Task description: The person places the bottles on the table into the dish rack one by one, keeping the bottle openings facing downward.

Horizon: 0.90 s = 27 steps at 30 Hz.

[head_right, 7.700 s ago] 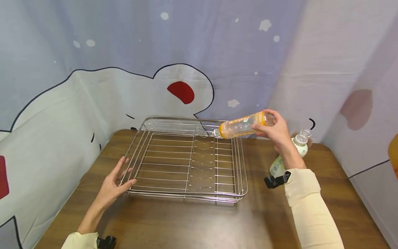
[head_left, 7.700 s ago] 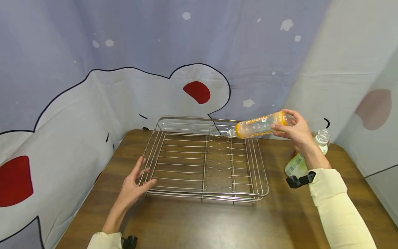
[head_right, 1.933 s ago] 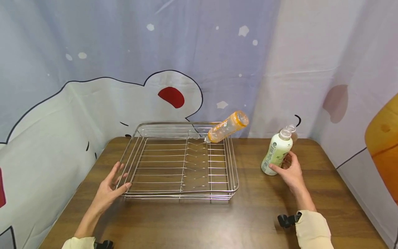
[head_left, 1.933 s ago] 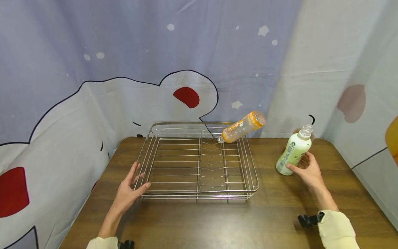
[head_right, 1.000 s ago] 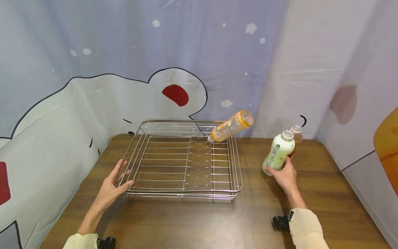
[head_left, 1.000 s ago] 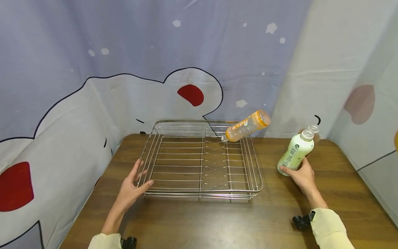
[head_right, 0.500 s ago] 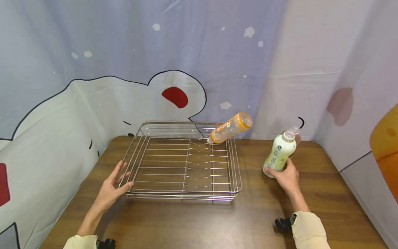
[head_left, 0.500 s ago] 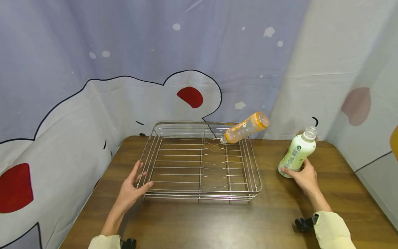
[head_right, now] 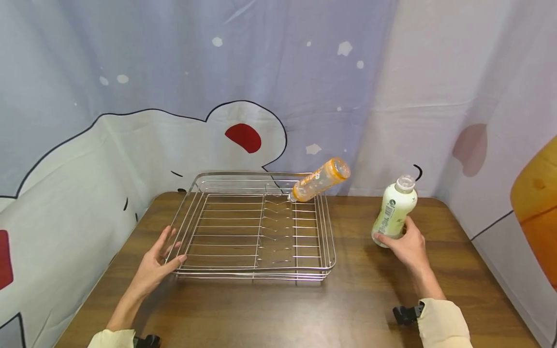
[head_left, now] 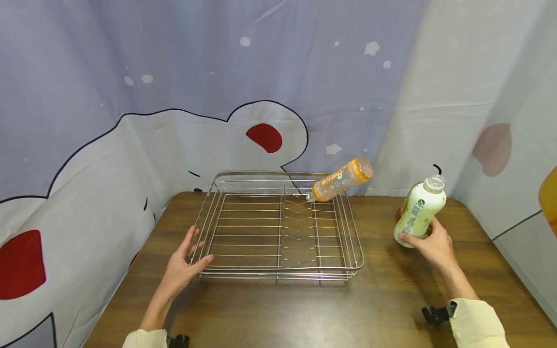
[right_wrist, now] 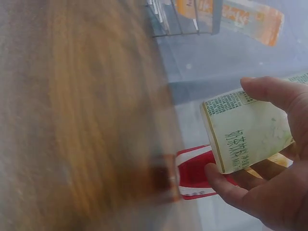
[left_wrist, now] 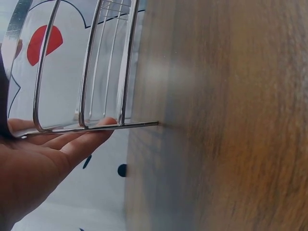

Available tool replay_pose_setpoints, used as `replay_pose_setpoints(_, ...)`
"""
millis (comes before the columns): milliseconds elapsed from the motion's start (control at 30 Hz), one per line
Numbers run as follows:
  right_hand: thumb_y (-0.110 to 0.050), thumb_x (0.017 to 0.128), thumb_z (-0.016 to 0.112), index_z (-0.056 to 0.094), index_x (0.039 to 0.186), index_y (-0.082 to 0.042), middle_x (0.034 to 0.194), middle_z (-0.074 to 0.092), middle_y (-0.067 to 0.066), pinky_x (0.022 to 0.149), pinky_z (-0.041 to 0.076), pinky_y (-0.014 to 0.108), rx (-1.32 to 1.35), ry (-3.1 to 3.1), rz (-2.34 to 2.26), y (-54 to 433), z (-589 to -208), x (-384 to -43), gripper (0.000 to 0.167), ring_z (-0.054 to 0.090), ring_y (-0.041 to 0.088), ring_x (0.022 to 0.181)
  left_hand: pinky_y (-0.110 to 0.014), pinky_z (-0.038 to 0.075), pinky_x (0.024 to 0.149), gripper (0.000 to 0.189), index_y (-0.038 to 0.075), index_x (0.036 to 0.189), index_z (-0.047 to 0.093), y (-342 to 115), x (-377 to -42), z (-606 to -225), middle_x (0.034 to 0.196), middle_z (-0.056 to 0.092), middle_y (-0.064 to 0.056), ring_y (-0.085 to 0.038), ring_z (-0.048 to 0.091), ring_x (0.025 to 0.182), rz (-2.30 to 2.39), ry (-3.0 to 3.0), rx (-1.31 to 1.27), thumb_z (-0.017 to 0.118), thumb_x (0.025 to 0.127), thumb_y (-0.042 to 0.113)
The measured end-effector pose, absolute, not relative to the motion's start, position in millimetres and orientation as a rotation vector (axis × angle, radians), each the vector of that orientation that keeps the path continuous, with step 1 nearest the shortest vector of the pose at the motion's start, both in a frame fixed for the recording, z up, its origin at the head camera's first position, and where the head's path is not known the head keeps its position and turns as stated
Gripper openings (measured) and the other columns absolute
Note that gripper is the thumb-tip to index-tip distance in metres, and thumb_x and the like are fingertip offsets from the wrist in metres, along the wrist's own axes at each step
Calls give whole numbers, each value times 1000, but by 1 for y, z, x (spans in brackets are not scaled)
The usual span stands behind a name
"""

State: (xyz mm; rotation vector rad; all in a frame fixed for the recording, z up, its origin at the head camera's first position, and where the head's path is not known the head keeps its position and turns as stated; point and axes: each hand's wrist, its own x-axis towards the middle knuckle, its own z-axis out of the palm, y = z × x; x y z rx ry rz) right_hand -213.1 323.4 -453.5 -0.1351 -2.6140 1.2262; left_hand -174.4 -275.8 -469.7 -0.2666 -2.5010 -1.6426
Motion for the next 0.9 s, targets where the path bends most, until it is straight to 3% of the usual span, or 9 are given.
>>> replay_pose_setpoints(267, -34, 84, 80, 39, 141, 4, 134, 48, 33, 88, 39, 62, -91, -2643, 1185, 324, -437, -208, 80, 45, 49, 120, -54, 43, 97, 95, 14, 160, 8, -275, -172, -466, 161, 19, -18, -43, 40, 135, -1615, -2528, -244, 73, 91, 14)
replay_pose_setpoints(500, -32, 81, 83, 44, 137, 5, 128, 53, 32, 85, 40, 59, -42, -2627, 1137, 318, -418, -205, 78, 48, 48, 116, -54, 42, 98, 95, 13, 160, 10, -275, -172, -463, 161, 21, -16, -40, 42, 135, -1607, -2541, -233, 74, 90, 15)
replay_pose_setpoints(900, -33, 79, 85, 48, 133, 3, 117, 59, 28, 69, 47, 38, 71, -2649, 1089, 302, -391, -202, 75, 60, 39, 98, -56, 42, 98, 95, 14, 160, 12, -277, -173, -459, 161, 22, -17, -43, 39, 136, -1593, -2570, -212, 75, 89, 19)
